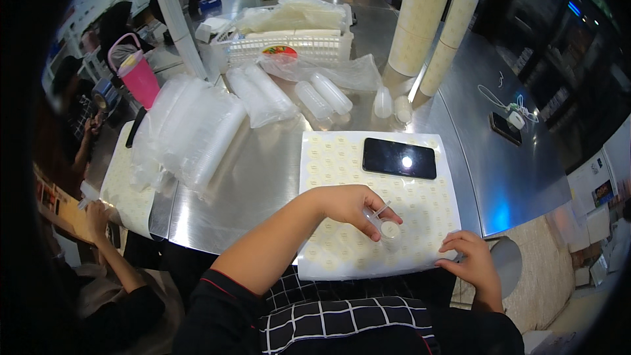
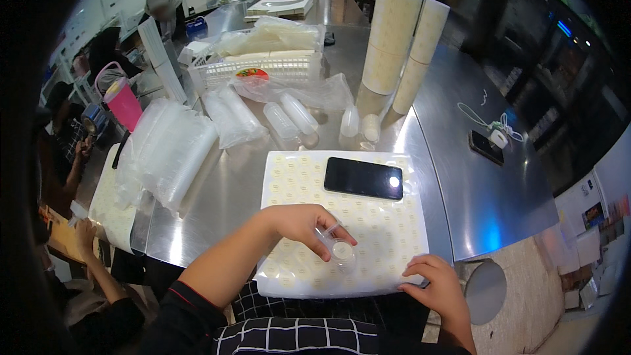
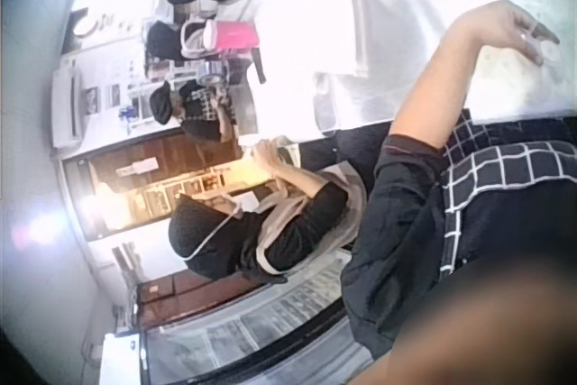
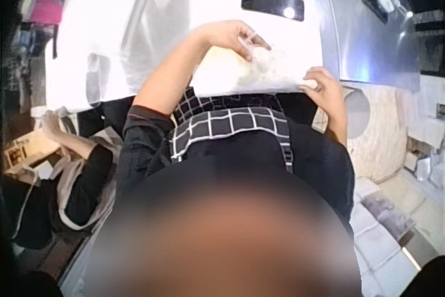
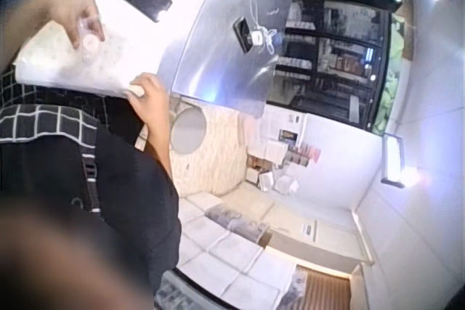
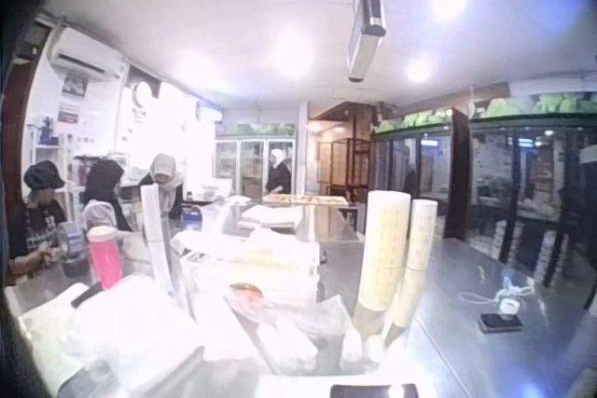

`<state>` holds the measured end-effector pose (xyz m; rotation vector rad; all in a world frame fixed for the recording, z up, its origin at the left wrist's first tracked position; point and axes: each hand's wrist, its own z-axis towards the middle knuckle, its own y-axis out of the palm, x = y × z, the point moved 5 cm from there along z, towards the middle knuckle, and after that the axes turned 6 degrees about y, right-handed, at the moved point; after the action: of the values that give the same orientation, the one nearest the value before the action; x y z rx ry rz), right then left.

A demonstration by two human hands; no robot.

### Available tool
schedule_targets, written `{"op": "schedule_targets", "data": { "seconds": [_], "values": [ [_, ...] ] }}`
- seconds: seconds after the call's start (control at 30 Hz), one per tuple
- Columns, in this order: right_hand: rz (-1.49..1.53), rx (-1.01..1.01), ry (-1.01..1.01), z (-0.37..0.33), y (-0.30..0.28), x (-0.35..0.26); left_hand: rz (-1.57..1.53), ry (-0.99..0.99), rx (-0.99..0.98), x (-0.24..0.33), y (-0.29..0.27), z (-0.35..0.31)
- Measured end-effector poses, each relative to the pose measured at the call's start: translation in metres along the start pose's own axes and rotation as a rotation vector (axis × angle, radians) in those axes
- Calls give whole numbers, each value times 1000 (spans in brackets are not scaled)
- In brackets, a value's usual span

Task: The person repeatedly picks small white circular caps from a sheet and places them into a clear plastic container. The person also handles a roll of caps and a smartphone on the table. The task continues with the same repetitive action throughout the clip.

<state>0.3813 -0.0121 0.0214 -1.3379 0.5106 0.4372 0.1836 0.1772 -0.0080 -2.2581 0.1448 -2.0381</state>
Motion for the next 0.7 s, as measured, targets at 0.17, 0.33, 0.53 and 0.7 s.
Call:
{"op": "schedule_targets", "data": {
  "seconds": [0.17, 0.33, 0.53, 0.7],
  "values": [
    [-2, 23, 26, -4, 4, 6, -5, 26, -6, -1, -2, 0],
    [47, 37, 66, -4, 5, 13, -28, 35, 8, -4, -3, -1],
    [172, -70, 158, 1, 0, 20, -149, -17, 34, -2, -2, -1],
    [125, -83, 15, 0, -1, 20, -128, 82, 47, 5, 7, 1]
  ]
}}
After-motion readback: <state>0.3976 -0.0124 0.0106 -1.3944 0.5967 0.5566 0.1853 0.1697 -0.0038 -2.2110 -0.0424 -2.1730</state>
